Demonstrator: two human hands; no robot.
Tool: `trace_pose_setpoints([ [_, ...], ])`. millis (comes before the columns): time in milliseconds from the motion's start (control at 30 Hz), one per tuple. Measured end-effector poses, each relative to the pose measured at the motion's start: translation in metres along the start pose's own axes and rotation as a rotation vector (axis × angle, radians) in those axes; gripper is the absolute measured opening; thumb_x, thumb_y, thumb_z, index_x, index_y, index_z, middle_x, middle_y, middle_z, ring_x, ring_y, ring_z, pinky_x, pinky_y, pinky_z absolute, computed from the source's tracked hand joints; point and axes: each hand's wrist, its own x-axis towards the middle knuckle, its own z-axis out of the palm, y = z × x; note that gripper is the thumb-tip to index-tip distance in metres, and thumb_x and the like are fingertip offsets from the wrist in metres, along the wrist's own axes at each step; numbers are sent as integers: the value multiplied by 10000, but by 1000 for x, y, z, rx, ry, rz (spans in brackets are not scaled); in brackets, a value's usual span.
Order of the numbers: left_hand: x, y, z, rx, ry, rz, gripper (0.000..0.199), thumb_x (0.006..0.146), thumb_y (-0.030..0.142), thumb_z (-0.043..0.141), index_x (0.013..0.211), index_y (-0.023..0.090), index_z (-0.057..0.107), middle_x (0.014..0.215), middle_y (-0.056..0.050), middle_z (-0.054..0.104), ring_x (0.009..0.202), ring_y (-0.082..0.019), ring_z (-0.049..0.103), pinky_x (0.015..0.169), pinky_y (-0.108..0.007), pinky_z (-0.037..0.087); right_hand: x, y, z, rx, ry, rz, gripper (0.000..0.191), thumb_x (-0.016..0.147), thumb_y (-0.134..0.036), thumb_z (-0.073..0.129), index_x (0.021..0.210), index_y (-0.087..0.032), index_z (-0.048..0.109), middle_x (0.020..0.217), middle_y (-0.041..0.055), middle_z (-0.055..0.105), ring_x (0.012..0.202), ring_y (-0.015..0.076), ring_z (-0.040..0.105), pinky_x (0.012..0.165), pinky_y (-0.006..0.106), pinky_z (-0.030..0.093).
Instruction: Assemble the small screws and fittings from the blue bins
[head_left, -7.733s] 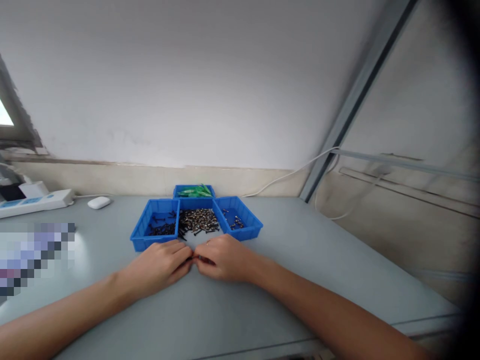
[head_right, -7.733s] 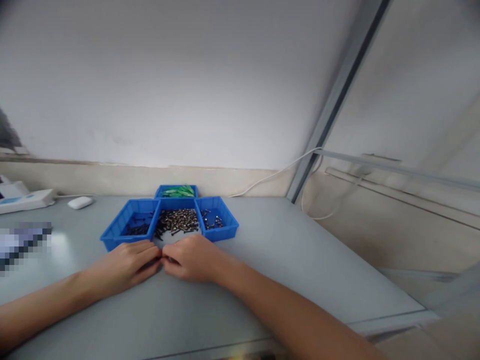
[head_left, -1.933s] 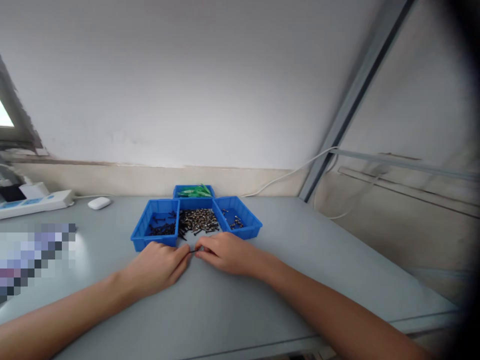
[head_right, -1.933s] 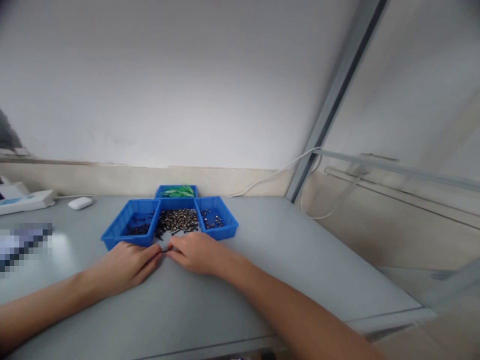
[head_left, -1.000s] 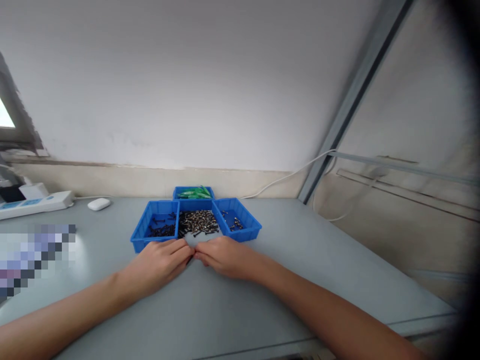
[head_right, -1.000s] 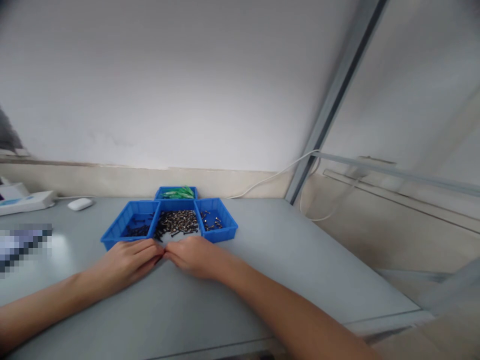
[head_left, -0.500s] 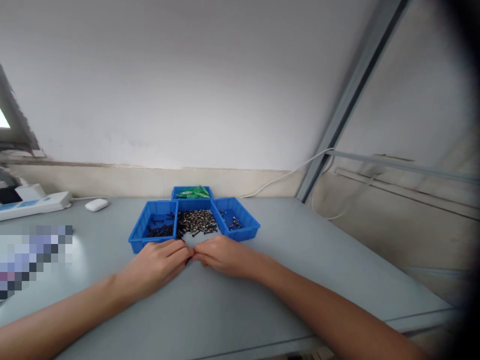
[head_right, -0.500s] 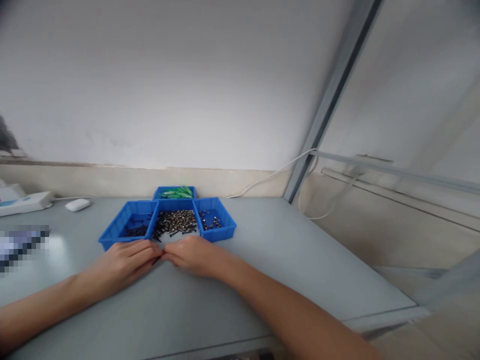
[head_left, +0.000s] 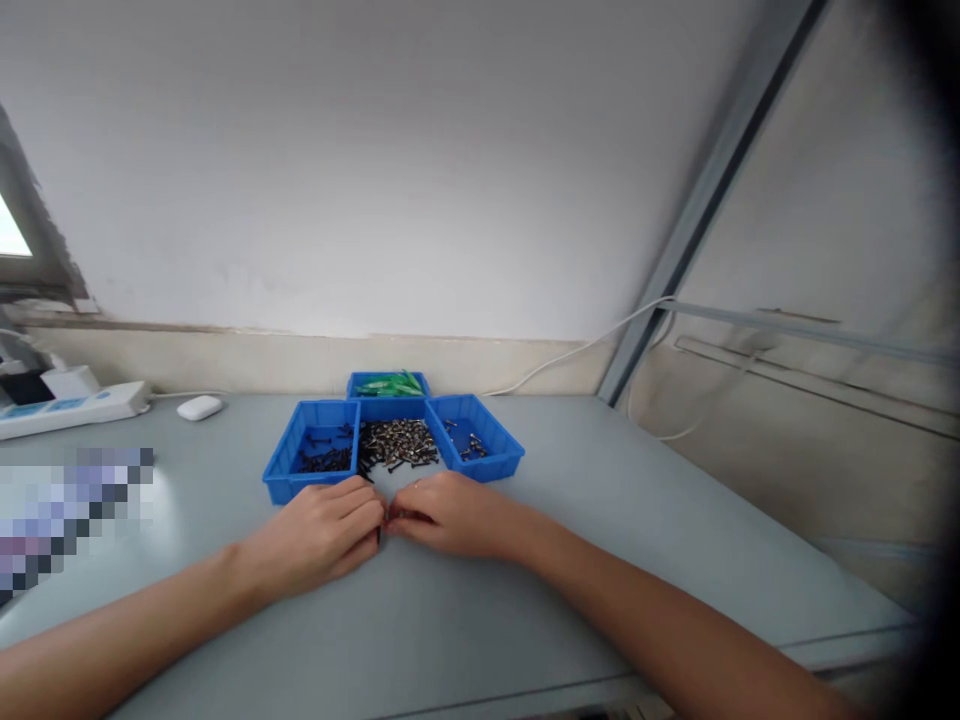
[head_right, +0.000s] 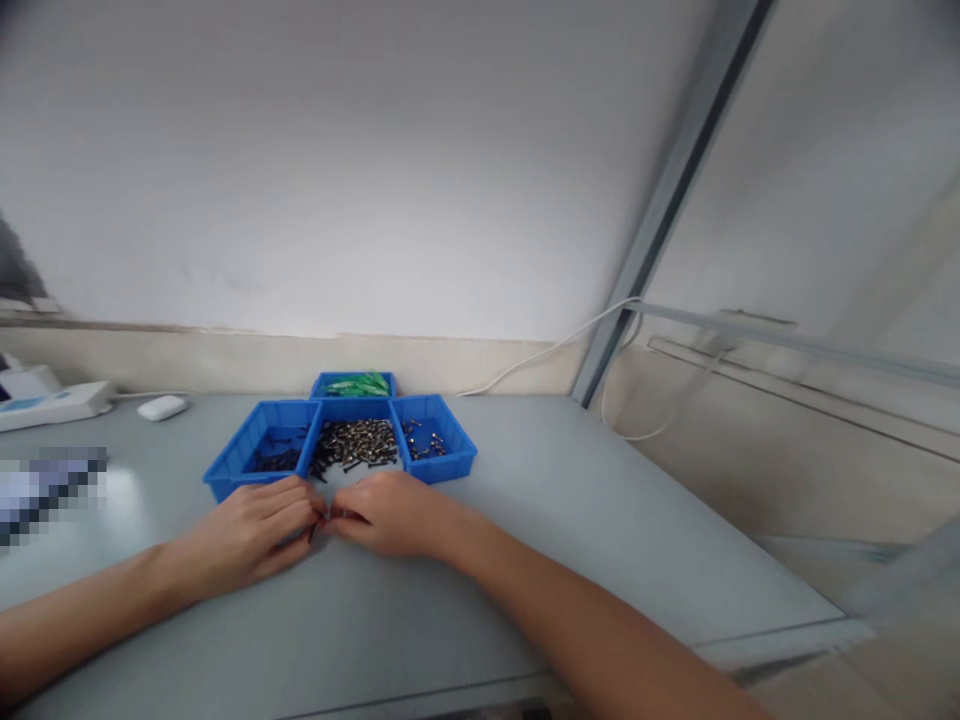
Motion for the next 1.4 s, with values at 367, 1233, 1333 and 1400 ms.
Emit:
trace_pose_setpoints([
  [367,0,-3,4,10,-86,-116,286,963,197,324,758,160,521,691,-24,563,632,-148,530,556,-249,434,-1,-1,2,43,-8,4,207,858,-345,562,789,-156,613,687,10,618,614,121,533,573,228,365],
  [1233,-2,0,4,142,-168,-276,224,921,246,398,802,162,567,660,-15,613,625,-172,616,556,-260,463,1,4,-1,-91,9,28,256,943,-236,399,874,-157,632,848,43,677,757,153,602,669,249,413],
  [1333,-3,1,4,156,-122,-269,244,925,254,403,773,164,571,637,-13,608,609,-167,605,547,-251,457,1,4,-1,-95,16,15,242,941,-259,419,875,-163,631,827,33,671,749,150,597,666,247,408],
  [1400,-4,2,5,137,-84,-232,257,935,249,391,772,164,571,642,-9,606,596,-160,589,538,-249,450,2,4,0,-86,9,8,229,935,-265,436,865,-163,629,817,31,668,743,148,596,660,244,405],
])
